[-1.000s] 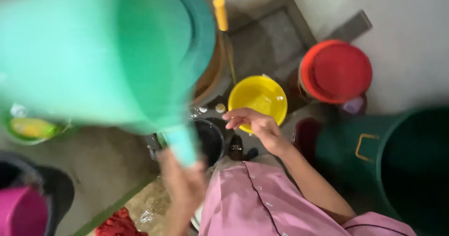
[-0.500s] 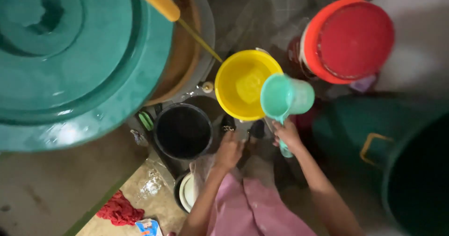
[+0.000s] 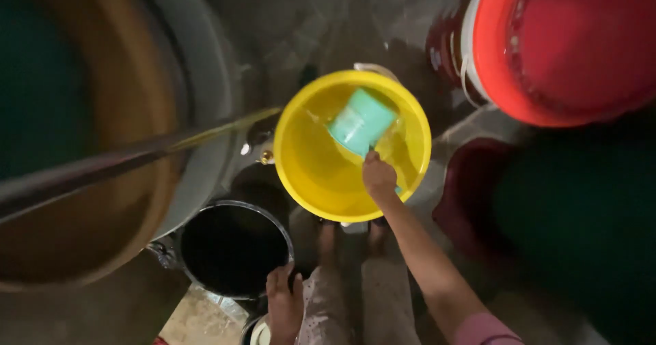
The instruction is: The recorder is cleaning various bathroom and storage items, including buckets, tubs, and water containers, and filling a large water bottle from an outdoor source.
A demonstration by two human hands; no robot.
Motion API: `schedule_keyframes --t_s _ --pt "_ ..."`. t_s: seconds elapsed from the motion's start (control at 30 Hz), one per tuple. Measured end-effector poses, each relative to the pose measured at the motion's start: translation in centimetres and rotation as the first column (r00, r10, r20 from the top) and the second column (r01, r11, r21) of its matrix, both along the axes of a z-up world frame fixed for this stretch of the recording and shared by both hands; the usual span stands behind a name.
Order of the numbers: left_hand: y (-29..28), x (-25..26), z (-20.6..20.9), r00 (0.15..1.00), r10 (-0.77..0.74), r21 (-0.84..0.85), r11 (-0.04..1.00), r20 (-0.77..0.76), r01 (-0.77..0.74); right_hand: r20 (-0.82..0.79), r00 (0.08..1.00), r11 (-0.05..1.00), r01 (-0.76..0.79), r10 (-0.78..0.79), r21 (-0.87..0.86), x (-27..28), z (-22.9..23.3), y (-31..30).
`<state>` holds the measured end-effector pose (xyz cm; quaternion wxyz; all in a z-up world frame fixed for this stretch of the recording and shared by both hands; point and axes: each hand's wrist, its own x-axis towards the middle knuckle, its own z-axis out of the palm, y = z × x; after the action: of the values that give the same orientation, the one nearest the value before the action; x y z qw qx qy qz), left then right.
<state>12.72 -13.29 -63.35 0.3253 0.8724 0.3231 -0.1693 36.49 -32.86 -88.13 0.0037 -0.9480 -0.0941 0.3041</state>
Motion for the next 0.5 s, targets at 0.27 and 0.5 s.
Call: schedule_keyframes --t_s 0.27,0.5 --pt "0.7 -1.4 -1.6 0.998 0.010 0.045 0.999 0.064 -0.013 -0.267 0.958 0.722 0.254 -0.099 0.644 -0.4 -5.4 0.8" --pt "1.4 -0.7 -3.1 0.967 -0.125 0.119 0.981 -0.221 0.154 -0.902 0.299 0.234 0.944 -0.312 0.232 2.6 16.4 -4.3"
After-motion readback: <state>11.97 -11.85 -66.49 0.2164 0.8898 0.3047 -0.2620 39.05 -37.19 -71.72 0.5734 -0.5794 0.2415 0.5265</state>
